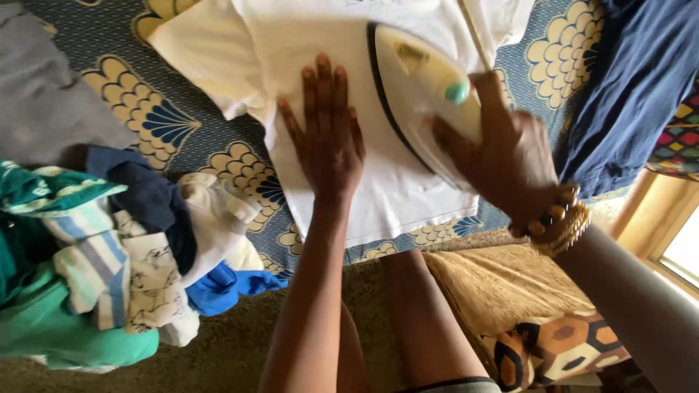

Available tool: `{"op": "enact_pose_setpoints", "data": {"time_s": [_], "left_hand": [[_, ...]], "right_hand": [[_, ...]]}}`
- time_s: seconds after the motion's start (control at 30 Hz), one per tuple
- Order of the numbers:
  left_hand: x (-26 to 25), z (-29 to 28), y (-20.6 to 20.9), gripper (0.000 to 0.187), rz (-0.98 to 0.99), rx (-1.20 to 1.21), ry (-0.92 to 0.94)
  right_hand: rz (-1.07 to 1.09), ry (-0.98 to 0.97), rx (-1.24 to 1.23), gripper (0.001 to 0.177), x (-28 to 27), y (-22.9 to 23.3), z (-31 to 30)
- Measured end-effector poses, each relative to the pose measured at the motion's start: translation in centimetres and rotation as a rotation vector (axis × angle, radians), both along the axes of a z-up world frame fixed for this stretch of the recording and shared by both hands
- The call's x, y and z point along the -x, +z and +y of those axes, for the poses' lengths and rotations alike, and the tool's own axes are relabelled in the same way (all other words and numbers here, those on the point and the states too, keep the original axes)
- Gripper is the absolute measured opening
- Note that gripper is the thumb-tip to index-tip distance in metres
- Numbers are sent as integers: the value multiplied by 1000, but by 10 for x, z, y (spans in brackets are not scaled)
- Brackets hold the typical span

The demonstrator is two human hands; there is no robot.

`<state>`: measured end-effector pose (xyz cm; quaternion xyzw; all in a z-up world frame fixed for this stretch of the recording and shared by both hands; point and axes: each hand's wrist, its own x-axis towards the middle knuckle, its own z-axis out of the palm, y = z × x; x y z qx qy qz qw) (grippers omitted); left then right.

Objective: Iron and fold various items of clothing on an ironing board.

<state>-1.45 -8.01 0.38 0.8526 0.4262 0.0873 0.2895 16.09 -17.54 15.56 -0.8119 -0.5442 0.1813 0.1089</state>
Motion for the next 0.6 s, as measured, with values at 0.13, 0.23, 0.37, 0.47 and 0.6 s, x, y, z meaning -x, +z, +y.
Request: {"op": "enact_pose_setpoints", "data": {"time_s": [0.13, 0.23, 0.37, 0.47, 0.6], "left_hand": [[-2, 9, 10, 51, 118, -26, -41], [-5, 19, 9, 52, 124, -54, -39], [-1, 5, 8, 51, 183, -63, -40], [-2, 6, 6, 53, 138, -77, -40], [-10, 8, 15, 53, 111, -135, -49]], "right_hand": [[184, -127, 215, 52, 7, 14, -35], [167, -119, 223, 54, 3, 12, -40], [156, -171, 49, 46, -21, -3, -28], [199, -206, -25, 39, -37, -9, -17], [77, -162, 162, 62, -39, -6, -40]]}}
